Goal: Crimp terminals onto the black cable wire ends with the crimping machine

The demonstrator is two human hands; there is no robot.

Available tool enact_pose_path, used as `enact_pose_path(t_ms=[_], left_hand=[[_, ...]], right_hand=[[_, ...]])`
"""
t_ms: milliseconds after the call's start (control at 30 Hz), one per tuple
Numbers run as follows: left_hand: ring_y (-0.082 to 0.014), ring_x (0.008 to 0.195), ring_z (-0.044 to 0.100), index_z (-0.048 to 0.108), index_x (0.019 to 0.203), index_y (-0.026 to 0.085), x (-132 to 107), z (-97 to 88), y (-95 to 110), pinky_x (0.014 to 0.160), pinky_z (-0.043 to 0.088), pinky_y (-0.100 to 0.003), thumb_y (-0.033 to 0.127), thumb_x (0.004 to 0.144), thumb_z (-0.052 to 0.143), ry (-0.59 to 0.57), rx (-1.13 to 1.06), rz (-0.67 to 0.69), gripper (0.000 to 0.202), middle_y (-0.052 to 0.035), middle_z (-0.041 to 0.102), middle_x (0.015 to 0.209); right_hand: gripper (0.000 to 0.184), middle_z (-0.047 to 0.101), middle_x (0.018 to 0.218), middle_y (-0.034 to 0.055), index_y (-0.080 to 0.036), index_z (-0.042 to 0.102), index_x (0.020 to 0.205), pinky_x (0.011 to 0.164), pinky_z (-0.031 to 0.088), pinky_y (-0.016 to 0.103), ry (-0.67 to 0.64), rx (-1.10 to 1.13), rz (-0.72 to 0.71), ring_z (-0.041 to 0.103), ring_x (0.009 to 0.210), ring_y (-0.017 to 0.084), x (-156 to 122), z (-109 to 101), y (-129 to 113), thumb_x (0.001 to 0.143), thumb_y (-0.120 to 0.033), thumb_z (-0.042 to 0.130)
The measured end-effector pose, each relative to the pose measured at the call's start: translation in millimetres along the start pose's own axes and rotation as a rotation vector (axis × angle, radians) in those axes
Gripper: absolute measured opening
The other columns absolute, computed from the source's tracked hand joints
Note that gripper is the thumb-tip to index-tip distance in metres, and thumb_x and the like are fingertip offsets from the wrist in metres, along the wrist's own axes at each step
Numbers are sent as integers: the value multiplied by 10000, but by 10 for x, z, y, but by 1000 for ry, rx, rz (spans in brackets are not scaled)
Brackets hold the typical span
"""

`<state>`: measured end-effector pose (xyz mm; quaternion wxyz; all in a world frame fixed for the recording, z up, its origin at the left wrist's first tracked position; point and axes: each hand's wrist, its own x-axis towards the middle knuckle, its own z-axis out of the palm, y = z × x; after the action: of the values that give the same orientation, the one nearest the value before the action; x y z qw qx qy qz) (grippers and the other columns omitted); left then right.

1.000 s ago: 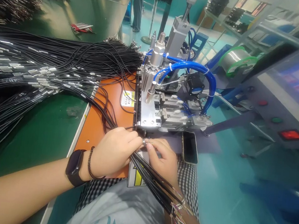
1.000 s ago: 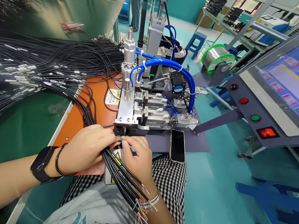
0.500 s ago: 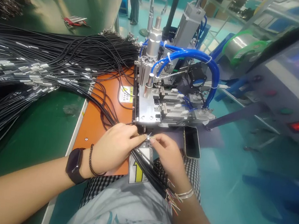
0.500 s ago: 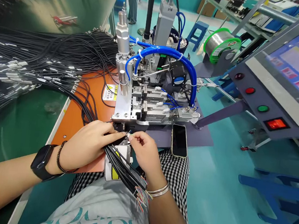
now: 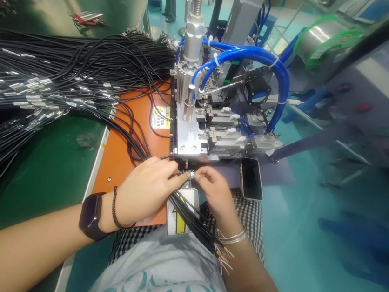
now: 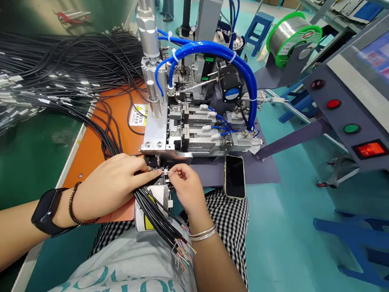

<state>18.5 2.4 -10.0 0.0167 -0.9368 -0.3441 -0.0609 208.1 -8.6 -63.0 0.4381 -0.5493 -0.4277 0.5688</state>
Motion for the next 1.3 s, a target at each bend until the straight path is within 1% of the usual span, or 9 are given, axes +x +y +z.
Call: enact_pose_path(t_ms=[133,267,433,567,767,933,1033,1167,1300], left_hand=[[-209,768,495,534,1206,210,-8,0,7,656,400,-356,118,853,490,14,22,25,368,-52,553,884],[-211,798,504,533,1198,184,-19,11,22,685,416,-361,137,868,483,30,-8,35,337,-56,553,894],[-216,824,505,545,1177,158,-17,20,31,718,425,-367,138,877,475,63,-36,47,309,-60,556,887],[-219,817,505,554,1164,156,-7,14,34,712,424,-369,139,872,481,64,-32,49,301,-57,555,871],[-216,805,507,554,1166,164,9,9,39,708,426,-367,131,865,486,51,-12,42,310,-57,552,871],[-219,805,508,557,1165,181,14,-7,39,698,424,-365,135,863,489,18,2,28,313,-58,549,880],[-221,810,509,556,1169,177,7,-8,40,698,424,-365,129,860,488,29,2,25,320,-63,548,883],[-216,794,505,567,1158,168,2,7,39,694,420,-362,123,864,474,60,-16,30,311,-66,547,866],[-213,773,501,584,1129,160,10,7,42,686,417,-361,130,868,472,76,-24,32,286,-65,543,842]], right_hand=[[159,595,802,-13,-198,657,891,676,386,248,-4,178,-5,497,713,119,-2,3,26,748,-264,632],[129,560,706,-29,-208,676,841,589,335,239,25,270,39,438,623,101,7,17,49,753,-299,654],[172,587,745,-8,-180,690,845,553,298,224,16,315,170,434,617,88,29,29,55,735,-311,669],[137,521,641,-39,-174,667,780,520,262,220,0,378,119,378,549,72,-2,10,-13,728,-300,679],[137,592,742,-17,-183,629,771,642,376,242,40,72,-16,503,687,116,-56,-11,-88,767,-318,650],[134,625,800,7,-178,621,789,673,398,257,40,-185,-36,549,744,142,-65,-15,-118,812,-306,587],[149,633,794,11,-175,620,785,664,406,260,35,-290,-43,560,735,147,-84,-11,-164,827,-306,562],[139,612,776,-3,-192,612,797,649,407,250,78,-428,-151,548,709,136,-112,7,-217,852,-291,531],[145,611,791,3,-191,613,805,661,417,251,107,-454,-177,554,724,138,-123,25,-216,857,-293,525]])
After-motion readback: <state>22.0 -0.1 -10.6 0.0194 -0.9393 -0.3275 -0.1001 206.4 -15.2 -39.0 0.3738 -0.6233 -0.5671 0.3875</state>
